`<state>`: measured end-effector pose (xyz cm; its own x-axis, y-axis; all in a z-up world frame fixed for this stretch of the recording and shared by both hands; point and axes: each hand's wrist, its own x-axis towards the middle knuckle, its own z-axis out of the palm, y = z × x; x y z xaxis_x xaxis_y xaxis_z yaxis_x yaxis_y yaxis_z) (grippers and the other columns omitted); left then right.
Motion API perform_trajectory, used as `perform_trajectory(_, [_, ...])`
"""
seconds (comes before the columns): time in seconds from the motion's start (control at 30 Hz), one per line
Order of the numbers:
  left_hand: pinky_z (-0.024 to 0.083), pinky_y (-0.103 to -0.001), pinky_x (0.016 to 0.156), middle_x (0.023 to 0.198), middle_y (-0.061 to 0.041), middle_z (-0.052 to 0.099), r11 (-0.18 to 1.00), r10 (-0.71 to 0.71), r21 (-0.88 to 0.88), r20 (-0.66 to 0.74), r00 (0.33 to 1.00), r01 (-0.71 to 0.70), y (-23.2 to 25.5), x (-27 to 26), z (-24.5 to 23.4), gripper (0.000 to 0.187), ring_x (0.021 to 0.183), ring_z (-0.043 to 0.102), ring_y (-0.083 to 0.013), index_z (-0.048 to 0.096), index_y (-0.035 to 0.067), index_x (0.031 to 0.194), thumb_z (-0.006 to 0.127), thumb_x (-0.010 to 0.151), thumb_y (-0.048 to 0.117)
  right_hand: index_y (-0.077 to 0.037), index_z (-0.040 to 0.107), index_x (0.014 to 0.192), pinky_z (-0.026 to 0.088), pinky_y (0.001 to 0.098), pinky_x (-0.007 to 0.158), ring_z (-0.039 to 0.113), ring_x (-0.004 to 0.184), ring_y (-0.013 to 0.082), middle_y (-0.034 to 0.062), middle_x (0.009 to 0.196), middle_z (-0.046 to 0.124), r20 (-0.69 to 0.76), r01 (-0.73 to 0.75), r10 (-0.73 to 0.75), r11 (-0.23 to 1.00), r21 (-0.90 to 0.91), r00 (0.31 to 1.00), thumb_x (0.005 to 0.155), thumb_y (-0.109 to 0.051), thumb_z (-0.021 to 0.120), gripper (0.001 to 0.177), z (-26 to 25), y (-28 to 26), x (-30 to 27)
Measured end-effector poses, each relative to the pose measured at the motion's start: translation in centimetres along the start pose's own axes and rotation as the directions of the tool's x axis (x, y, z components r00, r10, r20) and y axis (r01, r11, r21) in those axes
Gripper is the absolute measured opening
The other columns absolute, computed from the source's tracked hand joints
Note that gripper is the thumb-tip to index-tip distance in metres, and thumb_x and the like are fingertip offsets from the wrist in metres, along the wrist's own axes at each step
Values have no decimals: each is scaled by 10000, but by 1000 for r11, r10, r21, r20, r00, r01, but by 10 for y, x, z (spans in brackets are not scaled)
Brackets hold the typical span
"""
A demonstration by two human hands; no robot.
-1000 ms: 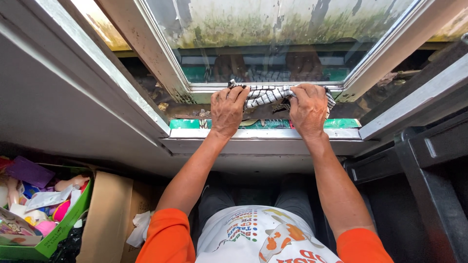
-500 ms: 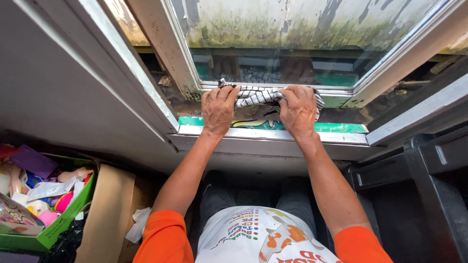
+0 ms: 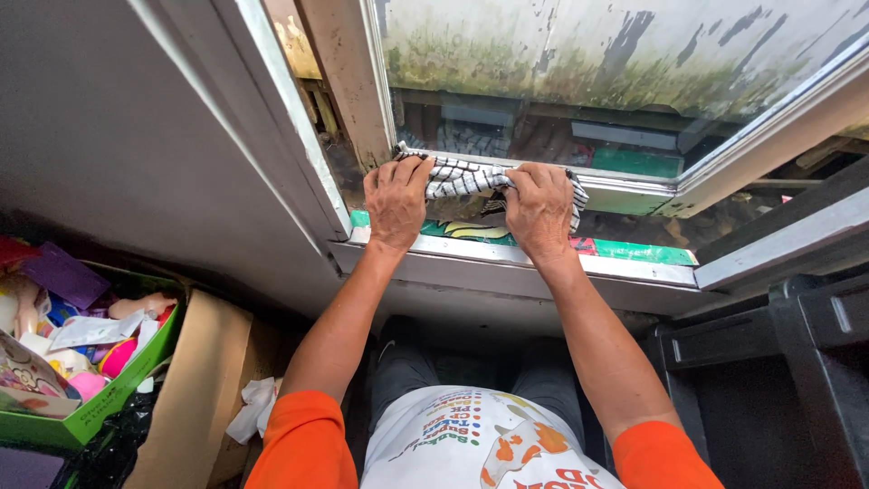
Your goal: The person wipes the lower edge of a window frame and the adjacent windowsill using a cloth. They repeatedly rub the same section of the frame and sill with both hands, focusing on the area around the window latch.
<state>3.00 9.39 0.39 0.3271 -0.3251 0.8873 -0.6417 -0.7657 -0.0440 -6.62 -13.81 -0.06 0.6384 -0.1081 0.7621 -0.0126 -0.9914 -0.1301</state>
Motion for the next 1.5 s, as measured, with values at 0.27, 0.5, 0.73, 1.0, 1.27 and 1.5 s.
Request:
perform_trajectory(0.27, [426, -356, 942, 1071, 78, 623, 1000, 17, 20, -15, 1000, -17, 0, -3, 0, 200, 1022, 578, -148, 696, 287, 1129, 640, 956, 205, -219, 767, 1092, 489, 409, 924, 608, 1096, 229, -40, 1098, 658, 47, 9, -11, 999, 31, 999, 835, -172, 767, 261, -9, 4, -3])
perform_trajectory(0.5, [435, -347, 938, 1063, 81, 632, 999, 49, 16, -28, 998, -48, 12, -3, -3, 196, 1002, 588, -150, 708, 289, 1114, 651, 948, 202, -254, 775, 1083, 494, 393, 928, 617, 1096, 216, -61, 1086, 673, 45, -41, 40, 999, 24, 998, 853, -191, 771, 239, -19, 12, -10])
perform_trajectory(0.73, [444, -350, 944, 1066, 83, 632, 996, 89, -24, -36, 995, -90, 38, 0, 12, 213, 987, 588, -153, 714, 297, 1115, 663, 935, 194, -260, 770, 1089, 498, 392, 931, 614, 1103, 216, -62, 1093, 668, 33, -59, 60, 998, -11, 998, 859, -195, 759, 239, -36, 41, -20])
perform_trajectory(1.0, [430, -376, 960, 1108, 47, 622, 988, 116, -103, 16, 993, -114, 66, 7, 21, 247, 1029, 576, -187, 705, 259, 1161, 653, 932, 184, -219, 794, 1063, 520, 414, 917, 630, 1102, 239, -27, 1079, 692, -16, -76, 76, 997, 15, 997, 848, -157, 786, 224, -56, 65, -24])
perform_trajectory(1.27, [433, -391, 950, 1130, 31, 619, 985, 133, -115, 24, 991, -129, 89, 12, 26, 259, 1030, 576, -201, 704, 243, 1172, 684, 925, 168, -207, 800, 1040, 531, 434, 902, 634, 1082, 256, -17, 1062, 698, -42, -78, 79, 997, 20, 996, 821, -127, 804, 234, -64, 84, -27])
perform_trajectory(1.5, [423, -406, 963, 1156, 23, 610, 981, 149, -133, 34, 988, -143, 85, 10, 29, 307, 1054, 575, -211, 693, 237, 1198, 706, 903, 152, -191, 795, 1031, 531, 443, 892, 625, 1088, 259, -9, 1063, 694, -72, -92, 92, 996, -1, 993, 799, -110, 809, 246, -60, 80, -28])
